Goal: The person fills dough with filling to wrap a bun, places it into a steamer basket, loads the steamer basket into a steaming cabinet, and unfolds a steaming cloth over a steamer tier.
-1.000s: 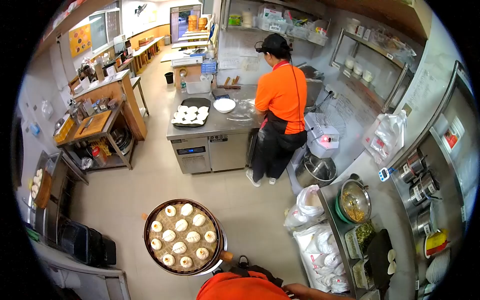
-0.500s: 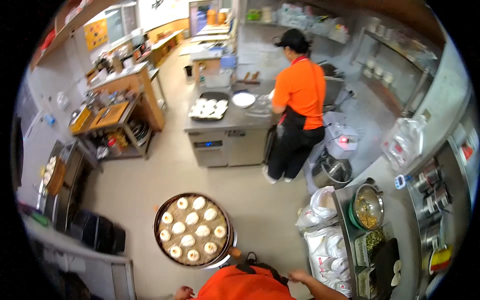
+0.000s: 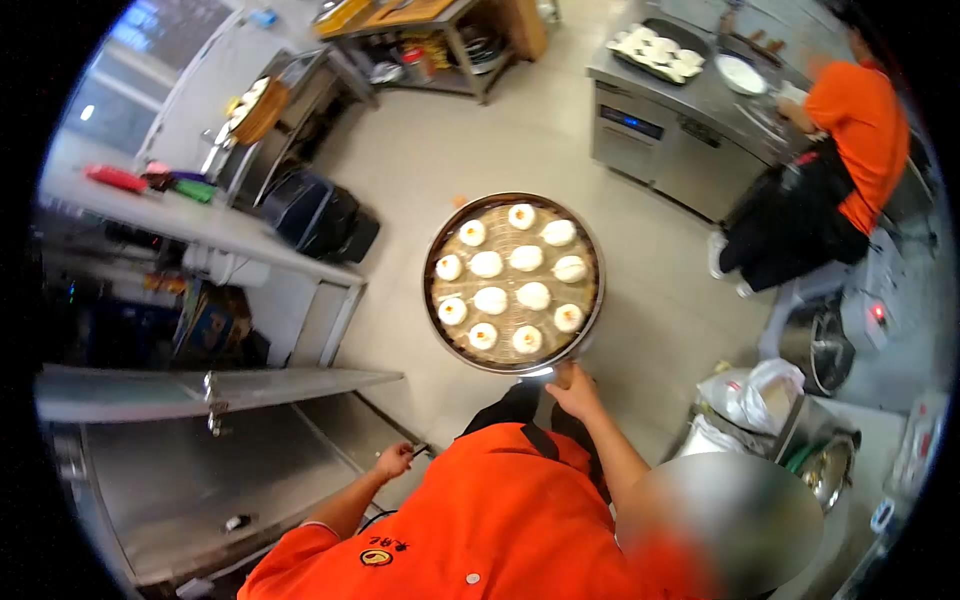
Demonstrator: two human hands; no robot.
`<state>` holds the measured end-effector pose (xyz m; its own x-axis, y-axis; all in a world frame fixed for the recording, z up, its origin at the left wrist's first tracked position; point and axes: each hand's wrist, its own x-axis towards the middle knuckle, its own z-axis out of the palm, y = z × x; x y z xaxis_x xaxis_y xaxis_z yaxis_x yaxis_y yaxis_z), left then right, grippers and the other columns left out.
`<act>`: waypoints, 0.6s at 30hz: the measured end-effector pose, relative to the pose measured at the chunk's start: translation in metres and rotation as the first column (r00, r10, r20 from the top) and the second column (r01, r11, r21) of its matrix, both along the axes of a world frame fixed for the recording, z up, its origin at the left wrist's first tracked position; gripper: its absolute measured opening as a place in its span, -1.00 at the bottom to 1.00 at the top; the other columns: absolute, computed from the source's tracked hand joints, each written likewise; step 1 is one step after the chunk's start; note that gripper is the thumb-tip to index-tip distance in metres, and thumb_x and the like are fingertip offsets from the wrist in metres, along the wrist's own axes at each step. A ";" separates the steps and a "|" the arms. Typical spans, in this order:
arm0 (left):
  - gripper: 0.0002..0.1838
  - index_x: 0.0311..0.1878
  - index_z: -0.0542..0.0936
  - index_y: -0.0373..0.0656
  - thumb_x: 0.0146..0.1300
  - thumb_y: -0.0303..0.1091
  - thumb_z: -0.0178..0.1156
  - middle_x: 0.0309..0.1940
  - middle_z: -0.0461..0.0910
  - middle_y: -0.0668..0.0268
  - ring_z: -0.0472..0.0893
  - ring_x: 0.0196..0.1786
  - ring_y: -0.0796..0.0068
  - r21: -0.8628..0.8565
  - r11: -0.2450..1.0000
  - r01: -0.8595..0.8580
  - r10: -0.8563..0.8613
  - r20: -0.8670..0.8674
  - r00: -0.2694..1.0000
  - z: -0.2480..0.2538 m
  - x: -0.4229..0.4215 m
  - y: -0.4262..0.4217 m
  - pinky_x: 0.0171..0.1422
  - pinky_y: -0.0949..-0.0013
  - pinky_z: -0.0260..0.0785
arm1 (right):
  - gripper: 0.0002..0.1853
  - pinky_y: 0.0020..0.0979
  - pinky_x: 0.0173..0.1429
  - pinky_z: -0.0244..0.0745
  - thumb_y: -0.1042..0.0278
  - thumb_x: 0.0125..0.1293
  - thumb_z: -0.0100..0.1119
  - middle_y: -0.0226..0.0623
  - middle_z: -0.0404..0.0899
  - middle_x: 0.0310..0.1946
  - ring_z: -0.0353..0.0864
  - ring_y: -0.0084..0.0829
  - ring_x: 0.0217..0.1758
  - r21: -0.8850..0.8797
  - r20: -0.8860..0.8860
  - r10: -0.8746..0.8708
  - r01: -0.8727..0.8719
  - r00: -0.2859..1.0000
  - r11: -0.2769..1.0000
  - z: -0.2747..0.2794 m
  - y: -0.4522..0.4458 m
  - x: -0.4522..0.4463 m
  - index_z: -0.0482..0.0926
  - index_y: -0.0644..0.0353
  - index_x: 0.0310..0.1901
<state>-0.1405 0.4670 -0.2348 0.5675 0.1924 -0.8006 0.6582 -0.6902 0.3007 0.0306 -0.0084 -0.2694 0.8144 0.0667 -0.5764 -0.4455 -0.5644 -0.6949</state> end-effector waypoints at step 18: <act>-0.76 -0.12 0.69 -0.18 0.29 -0.35 0.08 -0.18 0.73 0.04 0.71 -0.04 0.02 0.168 0.851 -0.497 0.420 0.351 0.837 0.000 -0.032 0.152 0.07 0.11 0.54 | -0.75 -0.09 -0.01 0.55 0.38 0.26 0.27 0.09 0.67 -0.30 0.67 0.01 -0.18 -0.456 0.020 0.012 -0.002 1.000 0.890 -0.072 -0.047 -0.065 0.56 0.44 -0.18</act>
